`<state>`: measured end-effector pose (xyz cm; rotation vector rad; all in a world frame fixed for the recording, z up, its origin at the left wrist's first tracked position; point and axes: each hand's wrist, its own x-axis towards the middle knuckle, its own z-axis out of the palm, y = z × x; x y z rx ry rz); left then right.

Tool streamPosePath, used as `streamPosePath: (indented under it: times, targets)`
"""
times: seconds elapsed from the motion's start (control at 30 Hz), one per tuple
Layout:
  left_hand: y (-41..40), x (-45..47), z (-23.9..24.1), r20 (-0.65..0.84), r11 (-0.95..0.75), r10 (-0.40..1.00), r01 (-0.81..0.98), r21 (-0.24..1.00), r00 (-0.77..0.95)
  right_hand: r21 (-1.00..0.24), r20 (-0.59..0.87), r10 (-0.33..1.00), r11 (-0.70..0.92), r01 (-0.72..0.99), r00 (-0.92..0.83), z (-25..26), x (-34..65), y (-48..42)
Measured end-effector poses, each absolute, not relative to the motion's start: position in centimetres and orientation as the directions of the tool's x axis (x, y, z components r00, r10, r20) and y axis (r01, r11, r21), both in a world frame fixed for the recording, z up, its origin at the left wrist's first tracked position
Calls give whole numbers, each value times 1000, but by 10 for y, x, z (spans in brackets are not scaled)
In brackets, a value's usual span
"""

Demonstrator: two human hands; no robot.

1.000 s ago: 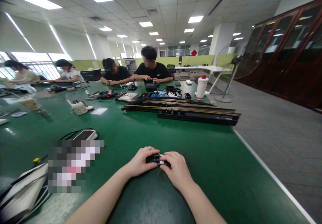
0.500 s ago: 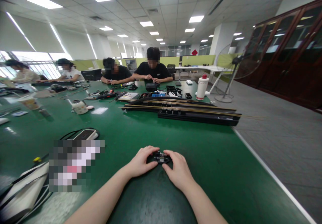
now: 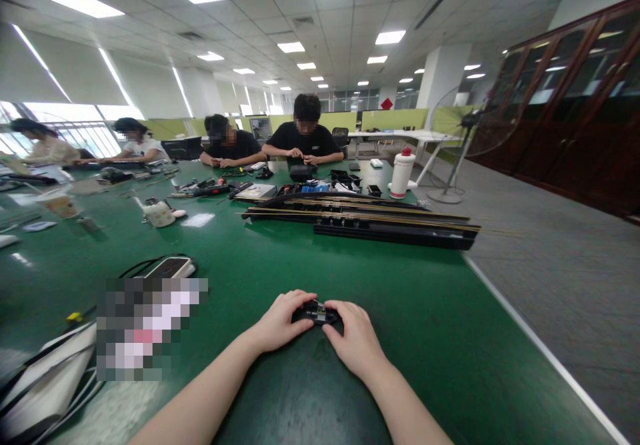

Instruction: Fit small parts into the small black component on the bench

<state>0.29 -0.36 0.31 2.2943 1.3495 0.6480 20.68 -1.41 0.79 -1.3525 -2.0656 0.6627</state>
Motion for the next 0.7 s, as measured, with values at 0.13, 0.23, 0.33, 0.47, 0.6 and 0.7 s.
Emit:
streamPosePath:
  times: [0.13,0.23,0.33,0.47,0.6,0.7]
  targets:
    - [-3,2,2,191,-460,882,696,551,431,-673,192,928,361,646,-318,9,206,-15]
    - [-3,2,2,193,-462,881,694,552,433,-673,191,929,359,647,-317,9,206,-15]
    - [-4,3,2,184,-454,885,701,550,428,-674,186,928,360,645,-323,9,207,-14]
    - [-4,2,3,185,-454,885,698,553,428,-675,178,927,360,644,-331,10,207,-14]
    - [-3,2,3,180,-455,884,702,548,432,-674,177,928,357,646,-328,10,207,-14]
    - [-3,2,3,179,-453,885,703,548,430,-674,180,926,361,644,-332,9,207,-14]
